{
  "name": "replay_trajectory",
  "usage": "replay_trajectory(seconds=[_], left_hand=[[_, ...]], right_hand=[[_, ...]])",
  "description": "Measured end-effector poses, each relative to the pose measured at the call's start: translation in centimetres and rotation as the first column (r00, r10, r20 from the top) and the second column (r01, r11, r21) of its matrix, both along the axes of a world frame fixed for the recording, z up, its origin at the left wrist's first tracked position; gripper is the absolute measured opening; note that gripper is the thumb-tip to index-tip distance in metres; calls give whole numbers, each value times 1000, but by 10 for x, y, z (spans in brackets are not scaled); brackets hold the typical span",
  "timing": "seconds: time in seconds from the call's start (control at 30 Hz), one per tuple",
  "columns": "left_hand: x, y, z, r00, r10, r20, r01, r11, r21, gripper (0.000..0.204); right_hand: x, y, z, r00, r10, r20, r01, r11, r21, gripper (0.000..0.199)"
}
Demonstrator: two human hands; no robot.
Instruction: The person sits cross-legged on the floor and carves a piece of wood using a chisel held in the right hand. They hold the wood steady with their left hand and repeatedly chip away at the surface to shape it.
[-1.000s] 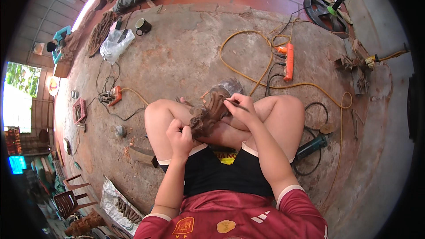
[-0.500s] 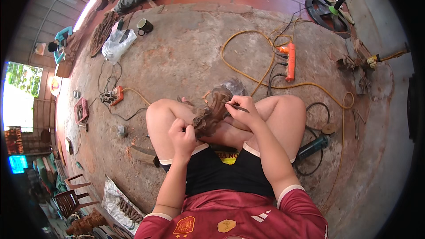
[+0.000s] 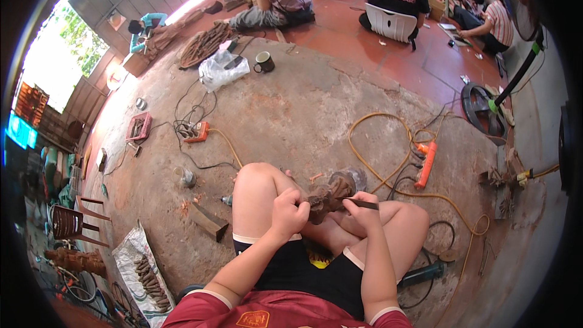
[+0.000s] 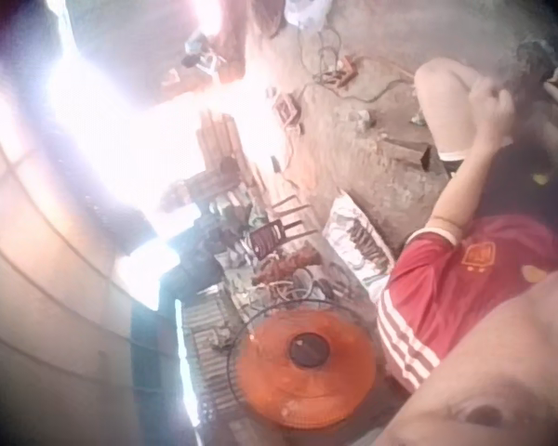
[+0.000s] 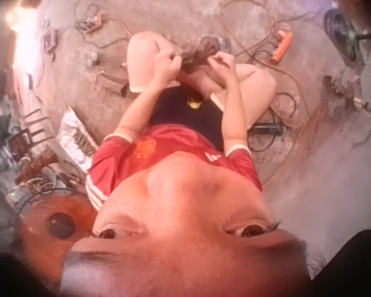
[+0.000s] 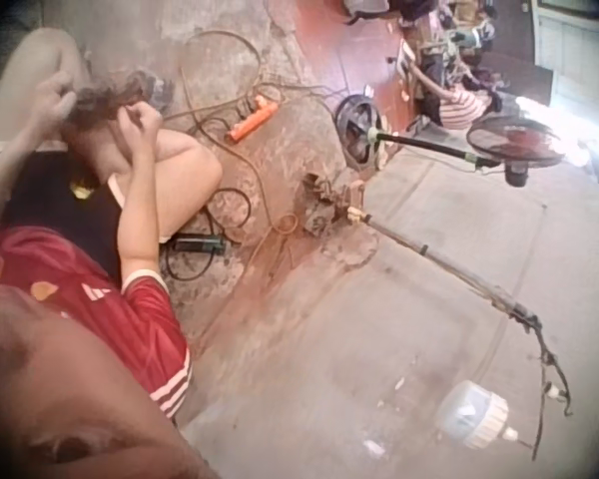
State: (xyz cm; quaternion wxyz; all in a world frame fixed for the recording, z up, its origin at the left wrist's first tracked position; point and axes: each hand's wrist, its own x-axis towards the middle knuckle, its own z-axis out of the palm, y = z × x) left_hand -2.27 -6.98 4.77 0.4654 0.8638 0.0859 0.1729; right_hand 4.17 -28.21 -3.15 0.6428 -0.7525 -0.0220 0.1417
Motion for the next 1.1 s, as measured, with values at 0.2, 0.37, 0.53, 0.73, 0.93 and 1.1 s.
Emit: replay_trajectory(seconds=[0.2, 0.37, 0.53, 0.73, 0.93, 1.1], left_hand=[[9, -2, 5, 1000, -8, -13, 8, 1000, -11, 16], [22, 1, 1, 999, -49, -3, 49, 999, 5, 17], [36, 1, 5, 997, -48, 66, 44, 998, 52, 18], [42, 10, 0, 999, -45, -5, 45, 999, -5, 17], [22, 16, -5, 1000, -2, 11, 3, 996, -94, 15], [13, 26, -26, 997, -16, -73, 11, 997, -75, 19]], right_hand=[[21, -22, -17, 940, -247, -234, 321, 873, 367, 10], [19, -11, -18, 944, -222, -245, 316, 822, 473, 10], [14, 1, -11, 941, -191, -278, 318, 775, 546, 9], [12, 7, -26, 946, -182, -268, 301, 798, 522, 11], [17, 0, -16, 960, -173, -221, 269, 790, 551, 15], [17, 4, -22, 989, -141, -37, 145, 912, 383, 12]])
